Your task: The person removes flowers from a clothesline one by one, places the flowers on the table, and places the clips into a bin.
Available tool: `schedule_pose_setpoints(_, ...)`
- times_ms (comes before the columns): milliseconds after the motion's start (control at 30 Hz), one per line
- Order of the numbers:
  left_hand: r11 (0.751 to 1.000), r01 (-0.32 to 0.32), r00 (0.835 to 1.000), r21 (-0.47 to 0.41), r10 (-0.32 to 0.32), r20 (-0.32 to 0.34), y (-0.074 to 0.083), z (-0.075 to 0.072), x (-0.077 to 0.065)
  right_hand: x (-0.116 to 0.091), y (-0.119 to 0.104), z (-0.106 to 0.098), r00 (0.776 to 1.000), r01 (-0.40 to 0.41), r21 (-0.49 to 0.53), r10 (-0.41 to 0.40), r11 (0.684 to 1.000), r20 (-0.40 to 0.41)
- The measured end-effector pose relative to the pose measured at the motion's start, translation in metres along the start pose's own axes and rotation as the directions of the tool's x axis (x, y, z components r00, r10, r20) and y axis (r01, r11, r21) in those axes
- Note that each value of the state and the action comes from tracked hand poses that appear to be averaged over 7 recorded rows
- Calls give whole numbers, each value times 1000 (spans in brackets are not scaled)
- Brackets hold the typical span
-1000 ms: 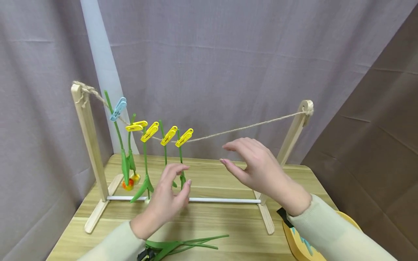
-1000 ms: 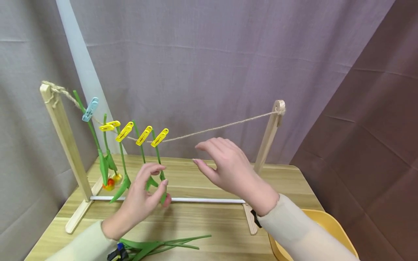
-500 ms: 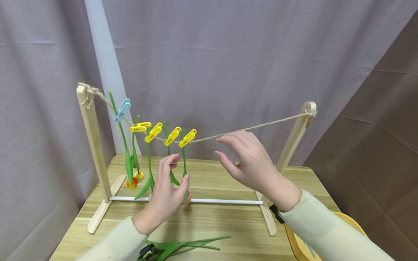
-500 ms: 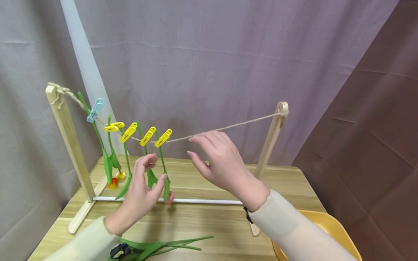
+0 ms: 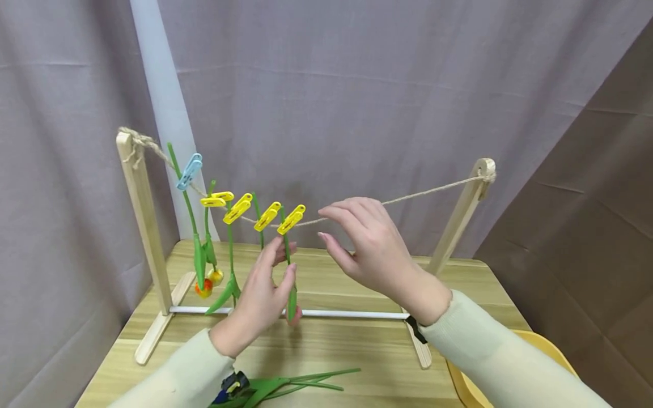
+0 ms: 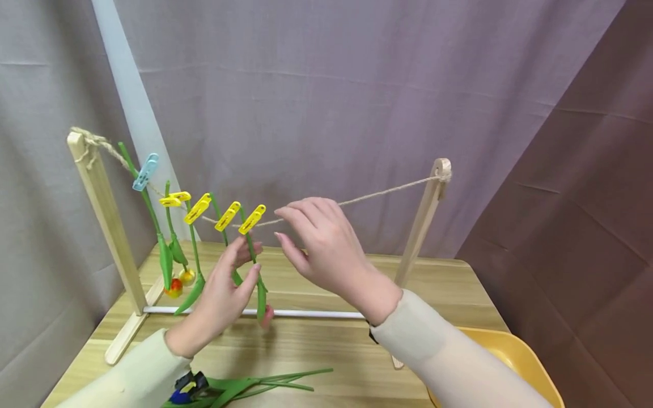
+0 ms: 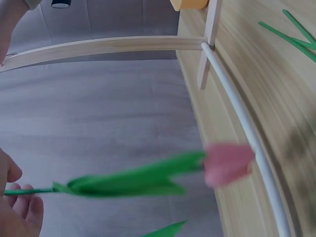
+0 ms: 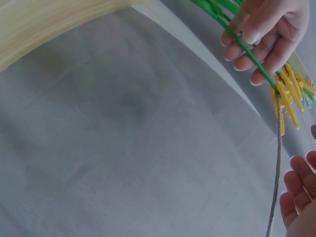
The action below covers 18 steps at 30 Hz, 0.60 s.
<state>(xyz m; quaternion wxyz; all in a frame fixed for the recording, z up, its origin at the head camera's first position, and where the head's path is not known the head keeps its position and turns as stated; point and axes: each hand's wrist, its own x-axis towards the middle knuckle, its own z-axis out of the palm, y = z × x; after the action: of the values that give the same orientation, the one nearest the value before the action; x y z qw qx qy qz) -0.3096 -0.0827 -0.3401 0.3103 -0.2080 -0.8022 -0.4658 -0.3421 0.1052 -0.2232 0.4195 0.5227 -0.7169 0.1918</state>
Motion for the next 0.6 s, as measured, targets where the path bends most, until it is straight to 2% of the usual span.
schedule_pose_setpoints(100,1000,0,999,-13,-1,-32,1,3,5,3,8,7,1000,4,15,-4,1000,23)
schedule_pose_setpoints(367,999,-25,998,-45,23,-52,1,1,5,6,2,17,997,5,-36,-3,999,78)
schedule_pose_setpoints(600,997,-25,998,-70,21,-52,2,0,3,10,-4,22,998,36,-31,-35,999,59)
